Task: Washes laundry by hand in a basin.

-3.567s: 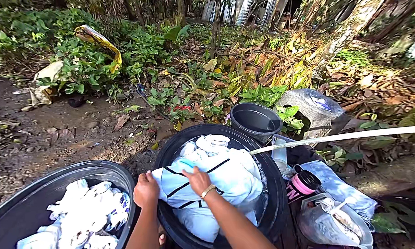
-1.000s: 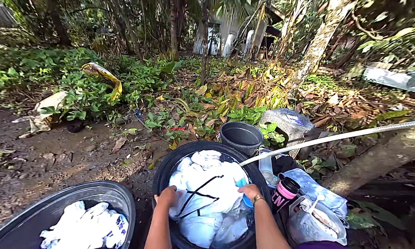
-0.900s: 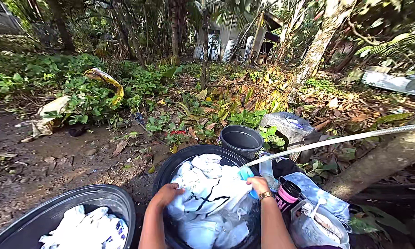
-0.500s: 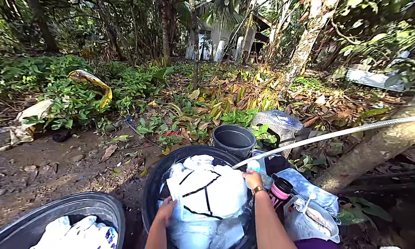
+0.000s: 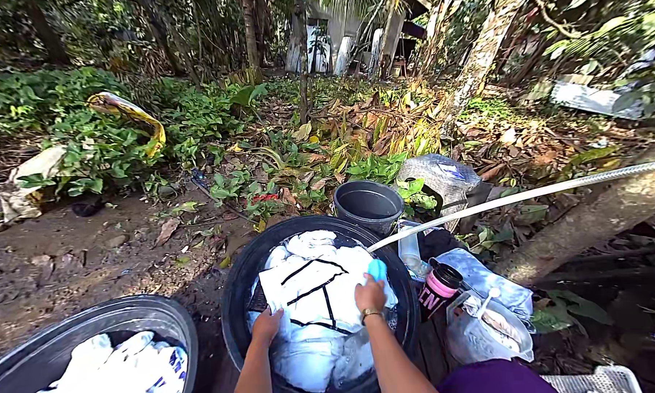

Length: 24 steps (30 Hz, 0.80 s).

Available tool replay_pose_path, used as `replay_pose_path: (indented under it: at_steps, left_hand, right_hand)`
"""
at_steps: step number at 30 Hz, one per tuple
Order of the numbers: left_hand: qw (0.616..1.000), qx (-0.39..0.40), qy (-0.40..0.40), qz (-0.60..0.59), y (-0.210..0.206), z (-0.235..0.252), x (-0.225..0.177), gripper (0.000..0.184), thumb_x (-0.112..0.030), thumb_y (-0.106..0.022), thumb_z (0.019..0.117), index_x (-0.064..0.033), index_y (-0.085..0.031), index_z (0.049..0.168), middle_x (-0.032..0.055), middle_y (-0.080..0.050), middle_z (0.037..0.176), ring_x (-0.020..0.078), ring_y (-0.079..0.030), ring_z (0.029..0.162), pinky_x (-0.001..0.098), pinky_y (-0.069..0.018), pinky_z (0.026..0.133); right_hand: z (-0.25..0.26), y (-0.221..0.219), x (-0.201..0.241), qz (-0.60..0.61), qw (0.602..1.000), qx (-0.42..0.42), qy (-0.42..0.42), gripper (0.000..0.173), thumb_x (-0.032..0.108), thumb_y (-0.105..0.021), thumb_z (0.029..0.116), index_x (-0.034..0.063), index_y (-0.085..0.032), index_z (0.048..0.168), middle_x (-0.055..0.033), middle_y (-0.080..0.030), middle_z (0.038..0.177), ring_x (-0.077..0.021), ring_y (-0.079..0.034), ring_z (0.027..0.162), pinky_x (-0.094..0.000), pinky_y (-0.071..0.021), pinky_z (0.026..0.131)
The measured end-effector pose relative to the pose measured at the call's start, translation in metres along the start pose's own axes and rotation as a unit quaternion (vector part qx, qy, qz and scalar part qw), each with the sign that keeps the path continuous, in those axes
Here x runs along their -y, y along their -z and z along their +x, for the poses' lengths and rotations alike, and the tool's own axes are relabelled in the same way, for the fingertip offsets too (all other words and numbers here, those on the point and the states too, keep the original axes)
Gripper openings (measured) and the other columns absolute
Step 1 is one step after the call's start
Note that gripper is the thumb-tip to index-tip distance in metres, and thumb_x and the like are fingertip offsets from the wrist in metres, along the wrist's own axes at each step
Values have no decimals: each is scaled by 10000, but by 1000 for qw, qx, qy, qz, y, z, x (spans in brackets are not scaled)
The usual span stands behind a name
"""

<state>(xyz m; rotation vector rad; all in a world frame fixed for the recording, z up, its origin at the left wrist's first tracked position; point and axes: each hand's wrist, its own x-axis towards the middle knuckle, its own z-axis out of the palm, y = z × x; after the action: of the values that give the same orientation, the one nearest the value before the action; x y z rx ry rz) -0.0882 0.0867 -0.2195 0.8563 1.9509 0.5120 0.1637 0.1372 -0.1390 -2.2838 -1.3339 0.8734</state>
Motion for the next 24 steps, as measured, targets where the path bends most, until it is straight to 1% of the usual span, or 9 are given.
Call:
replay_pose_path:
  at_steps: [2, 4, 7, 9, 12, 15, 18, 21, 24]
  left_hand:
    - [994, -24, -25, -106, -3, -5, -5, 469, -300, -529, 1090, 61, -552, 1389, 305, -597, 1357, 414, -554, 1312, 572, -402, 1117]
    - [964, -49, -30, -259, -6, -9, -11, 447, -280, -445, 1120, 66, -524, 1393, 294, -602, 1321, 368, -588, 1224, 531, -449, 1052]
    - [909, -110, -49, -400, -6, -16, -17, 414, -277, -403, 1129, 53, -523, 1347, 241, -633, 1197, 270, -630, 1038, 459, -517, 924]
    - [893, -183, -60, -408, 7, -28, -24, 383, -267, -446, 1118, 66, -574, 1258, 218, -643, 1107, 233, -622, 957, 435, -516, 881]
    - [867, -252, -85, -422, 28, -43, -41, 339, -249, -476, 1106, 61, -606, 1150, 153, -631, 981, 168, -603, 860, 378, -513, 829]
    - [848, -279, -98, -440, 44, -44, -47, 303, -252, -495, 1098, 28, -599, 1045, 72, -579, 849, 102, -566, 744, 318, -500, 738]
    - [876, -270, -91, -390, 48, -39, -40, 313, -246, -508, 1093, 45, -601, 1023, 105, -588, 867, 144, -564, 778, 365, -488, 764]
    - [921, -232, -89, -301, 37, -36, -25, 358, -258, -518, 1093, 81, -628, 1058, 185, -636, 952, 217, -597, 858, 438, -494, 830]
    - [931, -223, -107, -269, 28, -41, -31, 386, -276, -490, 1103, 77, -629, 1032, 185, -642, 927, 228, -611, 853, 449, -505, 825]
  right_hand:
    - [-31, -26, 21, 2, 992, 60, 111, 462, 135, -575, 1015, 132, -564, 1477, -312, -504, 1460, -461, -584, 1259, -585, -495, 1026]
    - [-66, -60, 37, 14, 967, 137, 215, 499, 150, -589, 1012, 190, -543, 1508, -305, -520, 1440, -435, -614, 1221, -543, -521, 1024]
    - [-89, -96, 36, -61, 931, 229, 278, 534, 170, -539, 1035, 267, -478, 1558, -313, -490, 1465, -442, -620, 1205, -554, -526, 1012]
    - [-69, -100, 9, -155, 932, 214, 248, 572, 121, -530, 1021, 280, -462, 1567, -317, -483, 1481, -470, -633, 1188, -595, -541, 973]
    - [-19, -69, -38, -219, 955, 147, 135, 630, 75, -525, 997, 303, -438, 1578, -311, -474, 1498, -486, -619, 1206, -622, -526, 977]
    - [11, -40, -59, -203, 975, 90, 9, 640, 74, -501, 1008, 287, -390, 1601, -304, -434, 1533, -467, -604, 1242, -585, -524, 998]
    - [3, -35, -44, -139, 988, 52, -33, 573, 109, -452, 1049, 230, -384, 1605, -302, -452, 1521, -445, -607, 1251, -556, -525, 1005]
    - [-56, -62, 4, -69, 980, 98, 160, 517, 109, -467, 1043, 182, -480, 1554, -328, -492, 1472, -457, -642, 1181, -558, -544, 975]
    - [-110, -94, 44, -25, 925, 208, 316, 515, 157, -512, 1035, 274, -512, 1536, -305, -522, 1442, -434, -643, 1171, -560, -543, 979]
